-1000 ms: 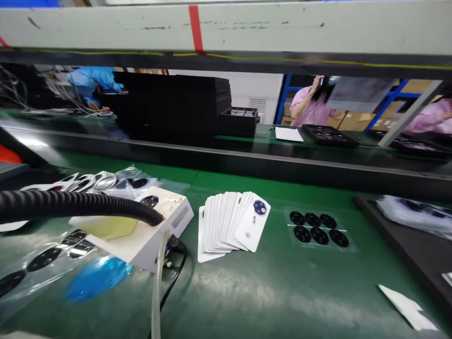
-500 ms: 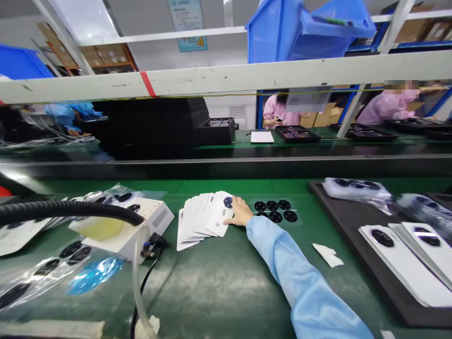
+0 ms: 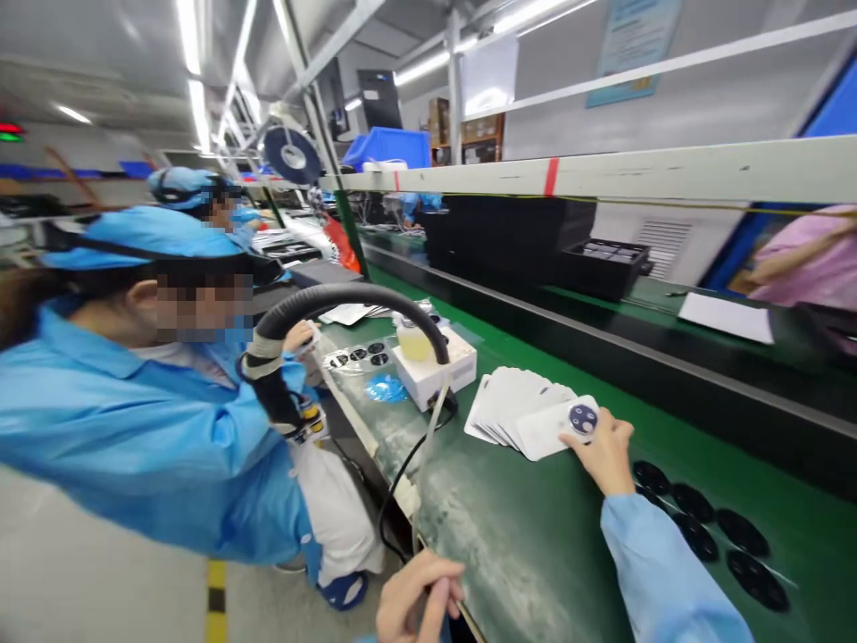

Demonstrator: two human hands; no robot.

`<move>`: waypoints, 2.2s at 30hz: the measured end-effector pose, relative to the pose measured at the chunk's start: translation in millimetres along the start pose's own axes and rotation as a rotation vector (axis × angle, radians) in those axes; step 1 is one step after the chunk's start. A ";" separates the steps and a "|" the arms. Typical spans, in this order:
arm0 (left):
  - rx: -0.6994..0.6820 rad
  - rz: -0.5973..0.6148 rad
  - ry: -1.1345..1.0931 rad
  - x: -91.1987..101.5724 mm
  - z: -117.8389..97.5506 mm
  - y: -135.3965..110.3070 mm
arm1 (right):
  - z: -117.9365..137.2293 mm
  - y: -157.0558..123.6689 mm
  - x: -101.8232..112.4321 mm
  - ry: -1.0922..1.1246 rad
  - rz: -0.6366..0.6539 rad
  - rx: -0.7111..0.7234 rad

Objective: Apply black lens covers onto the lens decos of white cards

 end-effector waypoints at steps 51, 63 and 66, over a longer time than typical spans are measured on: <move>-0.791 1.237 0.616 -265.9 -55.9 3.3 | 19.6 -214.5 45.1 -0.076 0.379 0.008; -0.935 1.076 0.760 -253.9 -51.7 -14.8 | 25.4 -215.9 45.6 -0.161 0.356 0.021; -0.963 1.055 0.739 -250.0 -53.0 -16.7 | 26.1 -215.7 45.4 -0.184 0.353 0.028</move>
Point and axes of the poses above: each hand's wrist, its own y-axis towards the middle knuckle, its own x-axis out of the back of the hand, z = x × y, the point moved 10 cm from there along y, towards the middle knuckle, and after that the axes turned 14 degrees about y, right-handed, at the moved point
